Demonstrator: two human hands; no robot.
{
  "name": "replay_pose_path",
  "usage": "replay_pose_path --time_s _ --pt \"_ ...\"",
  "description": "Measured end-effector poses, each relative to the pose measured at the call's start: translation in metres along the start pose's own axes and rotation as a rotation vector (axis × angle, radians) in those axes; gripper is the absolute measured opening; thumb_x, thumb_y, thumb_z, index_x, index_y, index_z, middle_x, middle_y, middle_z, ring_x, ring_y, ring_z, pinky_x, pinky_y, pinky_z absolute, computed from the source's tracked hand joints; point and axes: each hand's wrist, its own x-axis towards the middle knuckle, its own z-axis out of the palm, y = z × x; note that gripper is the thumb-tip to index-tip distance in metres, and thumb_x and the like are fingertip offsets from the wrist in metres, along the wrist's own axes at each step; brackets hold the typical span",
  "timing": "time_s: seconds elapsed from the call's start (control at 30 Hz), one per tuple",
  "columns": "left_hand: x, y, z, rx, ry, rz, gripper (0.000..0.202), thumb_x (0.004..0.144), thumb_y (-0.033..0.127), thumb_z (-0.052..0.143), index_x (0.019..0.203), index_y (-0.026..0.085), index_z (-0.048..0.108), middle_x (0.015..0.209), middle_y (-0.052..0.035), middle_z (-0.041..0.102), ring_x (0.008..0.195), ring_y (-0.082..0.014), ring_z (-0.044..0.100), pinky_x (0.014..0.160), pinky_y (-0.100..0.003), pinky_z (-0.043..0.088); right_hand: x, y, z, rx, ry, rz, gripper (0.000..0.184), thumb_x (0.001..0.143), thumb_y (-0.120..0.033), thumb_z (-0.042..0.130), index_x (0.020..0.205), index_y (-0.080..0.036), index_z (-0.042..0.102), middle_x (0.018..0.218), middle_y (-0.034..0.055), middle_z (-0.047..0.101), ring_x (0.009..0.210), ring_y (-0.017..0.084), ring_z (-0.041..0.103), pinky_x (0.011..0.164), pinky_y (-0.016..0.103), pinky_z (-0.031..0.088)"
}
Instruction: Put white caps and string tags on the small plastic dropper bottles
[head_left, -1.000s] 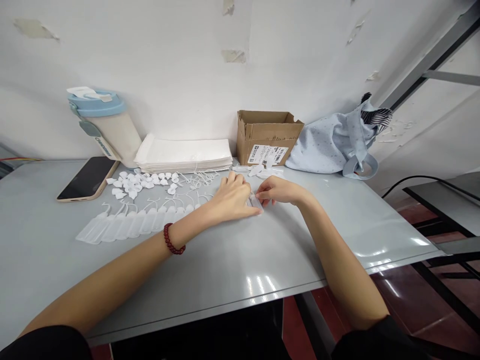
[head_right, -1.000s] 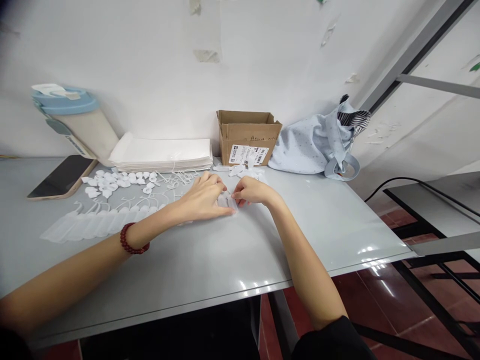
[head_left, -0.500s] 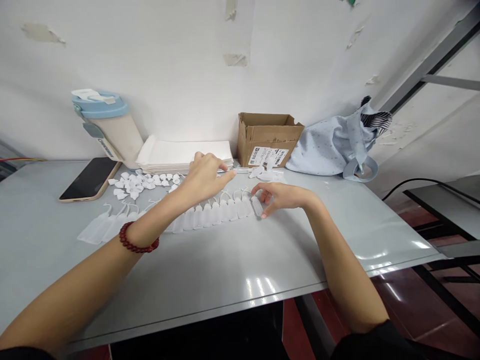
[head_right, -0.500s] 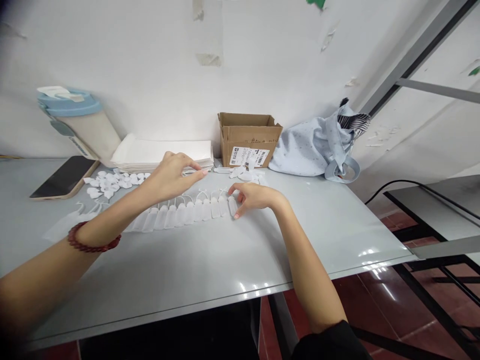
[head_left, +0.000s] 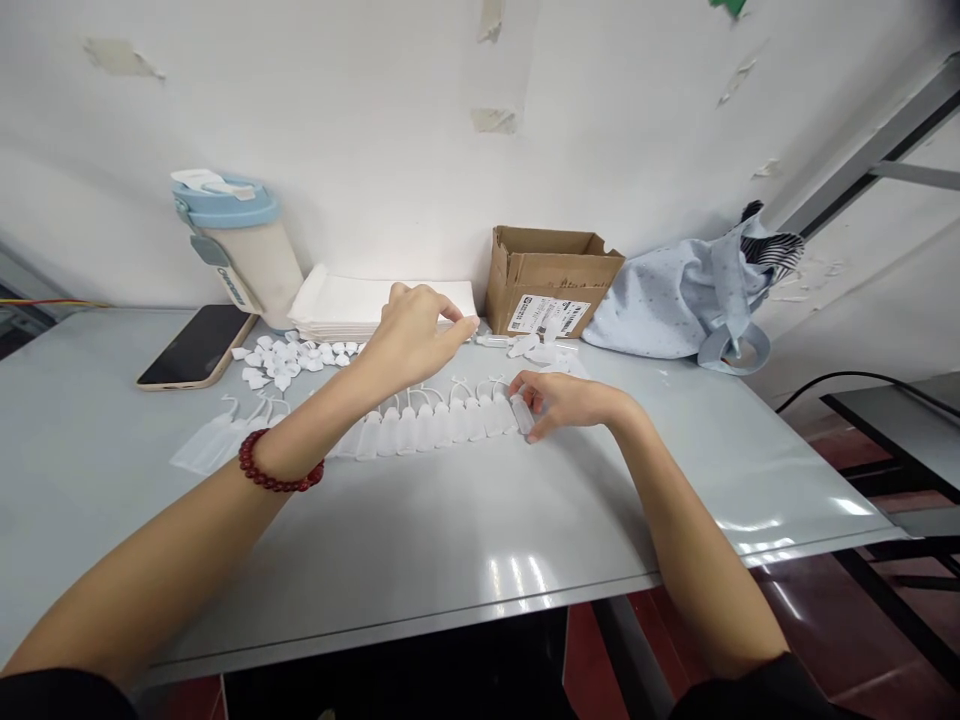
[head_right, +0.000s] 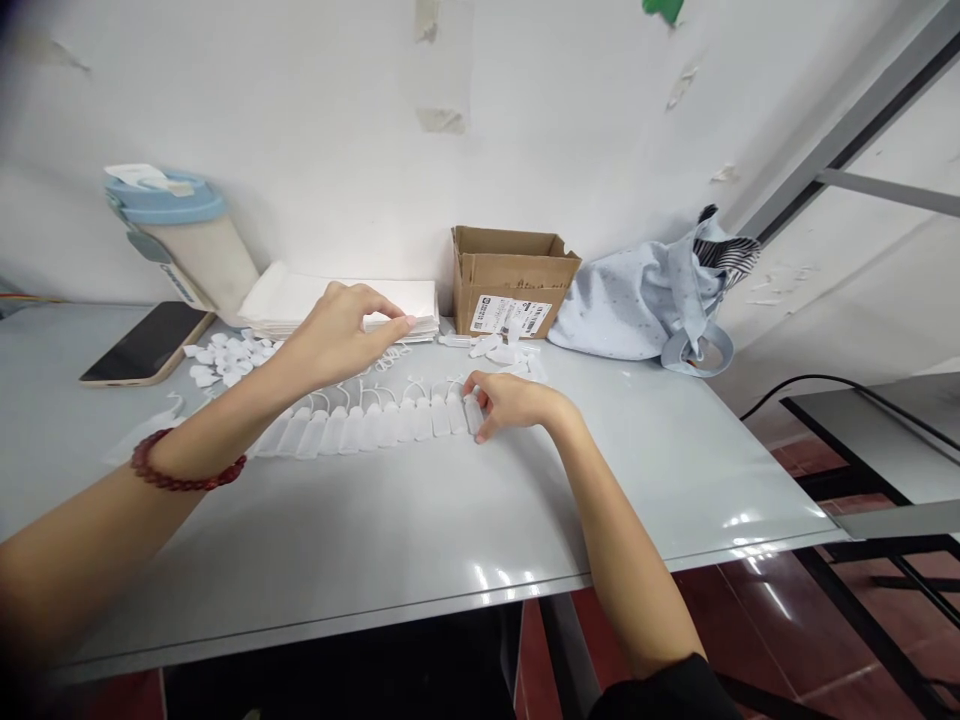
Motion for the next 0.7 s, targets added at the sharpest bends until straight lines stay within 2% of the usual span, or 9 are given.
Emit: replay_pose_path --time_s 0.3,0.5,0.7 --pt "0.0009 -0.0009 -0.0009 -0.013 -0.009 0.001 0.032 0.086 0.039 0.05 0.09 0.015 0.069 0.096 -0.009 0.063 0.113 -0.0305 0.044 0.095 -0.048 0.041 0.0 -0.0015 -0.0003 0.04 -0.003 -0.011 0.06 0.064 -0.026 0.075 0.118 -0.021 0.049 0.099 0.0044 0.059 0.09 0.021 0.058 0.074 0.03 0.045" --pt "0.0012 -0.0013 -0.0011 -0.009 0.006 0.006 0.032 0.086 0.039 0.05 0.088 0.015 0.07 0.094 -0.0084 0.063 0.111 -0.0296 0.046 0.092 -0.047 0.043 0.0023 0.0009 0.0004 0.03 -0.007 -0.033 0.061 0.063 -0.031 0.077 0.116 -0.02 0.05 0.099 0.0045 0.059 0.09 0.02 0.057 0.075 0.03 0.045" --pt "0.0022 -0.0009 -0.002 -0.007 -0.004 -0.016 0.031 0.086 0.039 0.05 0.09 0.015 0.069 0.101 -0.0093 0.061 0.112 -0.0297 0.044 0.092 -0.046 0.042 0.0032 0.0026 0.0003 0.019 -0.009 -0.027 0.064 0.062 -0.036 0.079 0.117 -0.02 0.05 0.1 0.005 0.06 0.089 0.021 0.058 0.074 0.03 0.045"
